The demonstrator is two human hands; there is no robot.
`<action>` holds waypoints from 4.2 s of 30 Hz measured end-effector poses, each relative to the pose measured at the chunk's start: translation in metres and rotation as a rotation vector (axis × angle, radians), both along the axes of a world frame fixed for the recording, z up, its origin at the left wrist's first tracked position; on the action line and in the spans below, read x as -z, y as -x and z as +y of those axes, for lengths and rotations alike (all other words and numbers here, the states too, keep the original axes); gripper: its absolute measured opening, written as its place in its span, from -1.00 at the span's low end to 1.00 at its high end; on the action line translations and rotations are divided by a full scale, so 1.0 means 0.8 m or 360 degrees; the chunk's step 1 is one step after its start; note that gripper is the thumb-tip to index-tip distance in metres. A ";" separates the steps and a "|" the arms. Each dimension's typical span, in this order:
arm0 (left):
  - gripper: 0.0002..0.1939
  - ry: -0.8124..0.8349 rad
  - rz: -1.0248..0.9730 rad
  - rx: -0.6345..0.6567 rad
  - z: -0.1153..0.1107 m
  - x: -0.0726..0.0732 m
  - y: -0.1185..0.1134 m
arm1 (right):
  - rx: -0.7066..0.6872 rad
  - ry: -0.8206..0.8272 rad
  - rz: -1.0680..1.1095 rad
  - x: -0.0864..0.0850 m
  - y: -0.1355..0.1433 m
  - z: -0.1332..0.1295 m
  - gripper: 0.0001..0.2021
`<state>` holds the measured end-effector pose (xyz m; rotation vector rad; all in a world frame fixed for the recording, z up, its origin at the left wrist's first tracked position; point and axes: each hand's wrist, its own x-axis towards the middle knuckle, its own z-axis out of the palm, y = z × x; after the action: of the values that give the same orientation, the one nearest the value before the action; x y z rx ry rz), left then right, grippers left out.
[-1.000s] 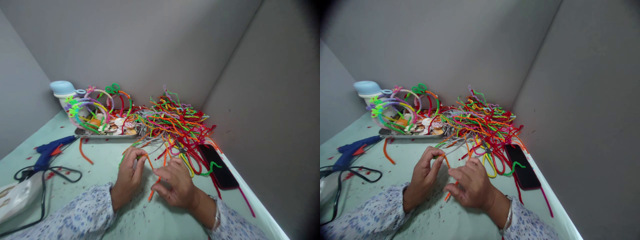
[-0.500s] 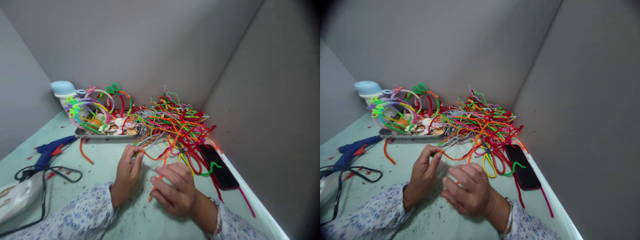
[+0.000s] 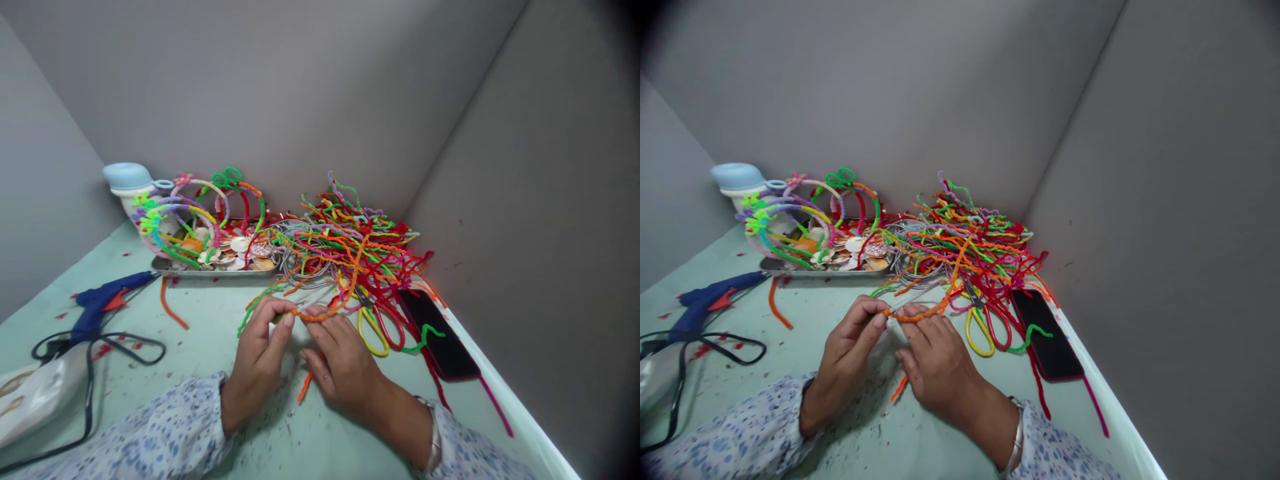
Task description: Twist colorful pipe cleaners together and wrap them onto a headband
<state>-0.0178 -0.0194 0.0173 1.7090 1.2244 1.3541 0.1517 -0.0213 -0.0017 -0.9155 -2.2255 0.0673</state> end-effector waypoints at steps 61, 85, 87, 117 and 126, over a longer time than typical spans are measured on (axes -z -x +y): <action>-0.90 -0.0195 0.0337 0.0420 -0.002 0.000 -0.004 | 0.0054 -0.0370 0.0315 -0.007 -0.015 0.008 -0.83; -0.90 -0.0434 0.0556 0.0406 0.000 0.005 -0.002 | 0.0063 -0.0046 0.0483 -0.008 -0.012 0.003 -0.89; -0.90 -0.0447 0.0578 0.0410 0.000 0.004 -0.002 | 0.0077 -0.0010 0.0486 -0.009 -0.010 0.002 -0.92; -0.88 -0.0590 0.0696 0.0416 0.004 0.004 -0.002 | 0.0026 0.0571 0.0643 -0.009 -0.007 0.006 -0.81; -0.88 -0.0589 0.0739 0.0435 0.007 0.009 -0.002 | 0.0029 0.0632 0.0663 -0.006 -0.008 0.009 -0.79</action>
<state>-0.0162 -0.0141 0.0105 2.4542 0.9555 1.0983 0.1583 -0.0141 0.0032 -1.0202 -1.8410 0.6514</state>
